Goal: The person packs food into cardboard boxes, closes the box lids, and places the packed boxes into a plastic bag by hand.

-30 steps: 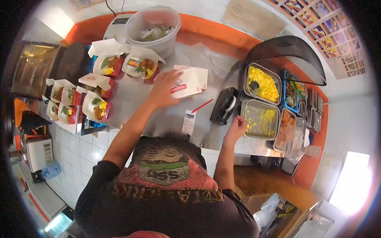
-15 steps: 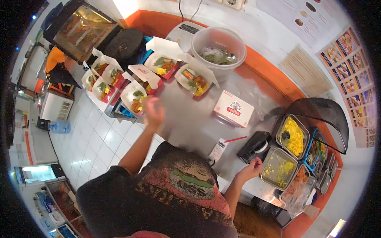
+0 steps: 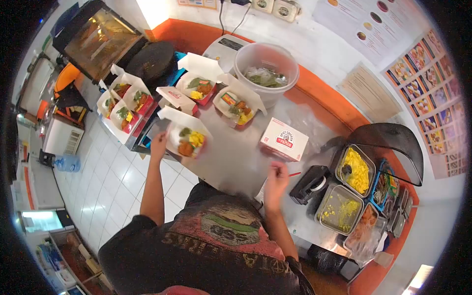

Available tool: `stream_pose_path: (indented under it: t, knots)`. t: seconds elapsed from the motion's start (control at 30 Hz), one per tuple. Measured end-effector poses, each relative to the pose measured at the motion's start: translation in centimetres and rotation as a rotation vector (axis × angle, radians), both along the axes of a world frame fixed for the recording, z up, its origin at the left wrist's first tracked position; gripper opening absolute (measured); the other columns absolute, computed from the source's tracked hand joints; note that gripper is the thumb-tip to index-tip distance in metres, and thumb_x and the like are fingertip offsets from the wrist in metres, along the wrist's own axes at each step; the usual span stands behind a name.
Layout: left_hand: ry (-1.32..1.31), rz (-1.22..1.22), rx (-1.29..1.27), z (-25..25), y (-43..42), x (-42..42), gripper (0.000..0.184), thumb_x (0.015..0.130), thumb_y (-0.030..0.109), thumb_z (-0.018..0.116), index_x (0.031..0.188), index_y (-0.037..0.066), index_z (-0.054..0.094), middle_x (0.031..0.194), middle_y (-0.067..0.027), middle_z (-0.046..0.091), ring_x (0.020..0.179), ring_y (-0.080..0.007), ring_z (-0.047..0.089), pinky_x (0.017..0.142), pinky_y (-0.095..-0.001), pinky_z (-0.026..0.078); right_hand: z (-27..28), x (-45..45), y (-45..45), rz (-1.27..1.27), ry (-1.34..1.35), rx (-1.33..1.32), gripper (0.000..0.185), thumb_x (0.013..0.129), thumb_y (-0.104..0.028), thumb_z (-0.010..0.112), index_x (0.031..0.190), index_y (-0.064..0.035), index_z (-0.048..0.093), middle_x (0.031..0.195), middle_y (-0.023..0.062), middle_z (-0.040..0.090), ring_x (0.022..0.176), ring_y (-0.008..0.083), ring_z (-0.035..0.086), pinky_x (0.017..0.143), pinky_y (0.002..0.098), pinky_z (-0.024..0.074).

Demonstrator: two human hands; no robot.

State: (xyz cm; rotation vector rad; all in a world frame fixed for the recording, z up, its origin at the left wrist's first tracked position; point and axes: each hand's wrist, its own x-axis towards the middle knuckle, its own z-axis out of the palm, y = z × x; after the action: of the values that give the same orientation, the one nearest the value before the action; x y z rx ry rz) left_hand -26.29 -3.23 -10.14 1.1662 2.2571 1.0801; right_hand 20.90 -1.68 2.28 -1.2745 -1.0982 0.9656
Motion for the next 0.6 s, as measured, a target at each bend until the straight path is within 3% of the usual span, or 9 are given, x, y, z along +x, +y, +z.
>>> stream_pose_path:
  t: [0.07,0.13,0.23,0.27,0.3,0.33,0.4,0.47,0.6]
  knots:
    - [-0.078,-0.043,-0.04,-0.2,-1.4,3.6,0.026,0.09,0.018,0.064,0.11,0.001,0.067,0.095,-0.0119,0.07,0.088,-0.0173,0.065,0.076,-0.0309,0.052,-1.6,-1.0,0.3,0.179,-0.077,-0.101,0.017,0.089,0.0,0.058,0.106,-0.0027,0.063,0.097,0.0028,0.061,0.078,0.0079,0.054,0.069,0.0216,0.0441]
    - [-0.636,-0.016,-0.084,-0.9,-2.2,6.7,0.031,0.088,0.018,0.067,0.114,0.002,0.064,0.096,-0.0067,0.068,0.086,-0.0182,0.065,0.072,-0.0288,0.053,-2.7,-2.4,1.4,0.251,-0.195,-0.093,0.025,0.087,0.0,0.06,0.112,-0.0016,0.063,0.101,0.0058,0.063,0.073,0.0096,0.056,0.064,0.0231,0.0464]
    - [-0.727,-0.018,-0.063,-0.5,-1.9,11.0,0.041,0.085,0.016,0.072,0.121,0.003,0.058,0.101,-0.002,0.064,0.086,-0.0173,0.063,0.068,-0.0268,0.052,-2.6,-4.5,3.2,0.197,-0.283,0.01,0.03,0.083,0.001,0.063,0.114,0.0002,0.062,0.104,0.0097,0.063,0.071,0.0135,0.059,0.064,0.0257,0.0492]
    - [-0.507,-0.062,0.092,-1.3,-1.6,12.0,0.052,0.082,0.012,0.074,0.127,-0.002,0.051,0.116,-0.0101,0.063,0.087,-0.0213,0.064,0.073,-0.0338,0.052,-2.3,-4.9,3.8,0.153,-0.275,0.057,0.032,0.082,0.002,0.064,0.113,0.0009,0.062,0.106,0.0117,0.062,0.071,0.016,0.06,0.065,0.0272,0.0506]
    - [-0.515,-0.067,0.083,0.9,-1.0,13.5,0.052,0.082,0.012,0.074,0.127,-0.002,0.051,0.116,-0.0101,0.063,0.087,-0.0213,0.064,0.073,-0.0338,0.052,-2.8,-4.9,4.2,0.147,-0.282,0.048,0.032,0.082,0.002,0.064,0.113,0.0009,0.062,0.106,0.0117,0.062,0.071,0.016,0.06,0.065,0.0272,0.0506]
    - [-0.027,-0.115,0.254,5.5,0.0,15.3,0.046,0.08,0.01,0.073,0.121,-0.001,0.054,0.112,-0.0114,0.065,0.087,-0.0243,0.064,0.077,-0.0361,0.052,-3.6,-4.8,4.6,0.149,-0.359,0.053,0.029,0.081,0.003,0.064,0.11,0.0015,0.063,0.105,0.0125,0.062,0.072,0.0174,0.061,0.066,0.0276,0.0512]
    - [0.459,-0.165,0.415,8.4,0.1,16.5,0.04,0.079,0.008,0.073,0.115,0.0,0.058,0.109,-0.0126,0.066,0.087,-0.0274,0.064,0.08,-0.0384,0.051,-4.9,-4.5,4.2,0.148,-0.44,0.05,0.026,0.08,0.004,0.064,0.106,0.0022,0.064,0.105,0.0132,0.061,0.073,0.0189,0.062,0.066,0.028,0.0517]
    - [0.352,-0.342,0.338,8.4,-0.4,16.2,0.03,0.074,0.004,0.071,0.104,0.002,0.064,0.103,-0.014,0.068,0.093,-0.0329,0.063,0.089,-0.0429,0.048,-6.0,-4.3,3.6,0.047,-0.359,0.086,0.018,0.079,0.003,0.065,0.097,0.003,0.065,0.104,0.0137,0.061,0.076,0.0216,0.064,0.068,0.0297,0.0527]
    - [0.421,-0.386,0.234,6.4,-4.5,16.4,0.021,0.072,0.003,0.07,0.093,0.005,0.067,0.096,-0.0121,0.07,0.093,-0.0314,0.065,0.085,-0.0426,0.051,-7.7,-4.0,0.3,-0.018,-0.411,0.124,0.013,0.077,0.003,0.066,0.091,0.003,0.065,0.102,0.0147,0.063,0.08,0.0234,0.066,0.07,0.0307,0.0532]
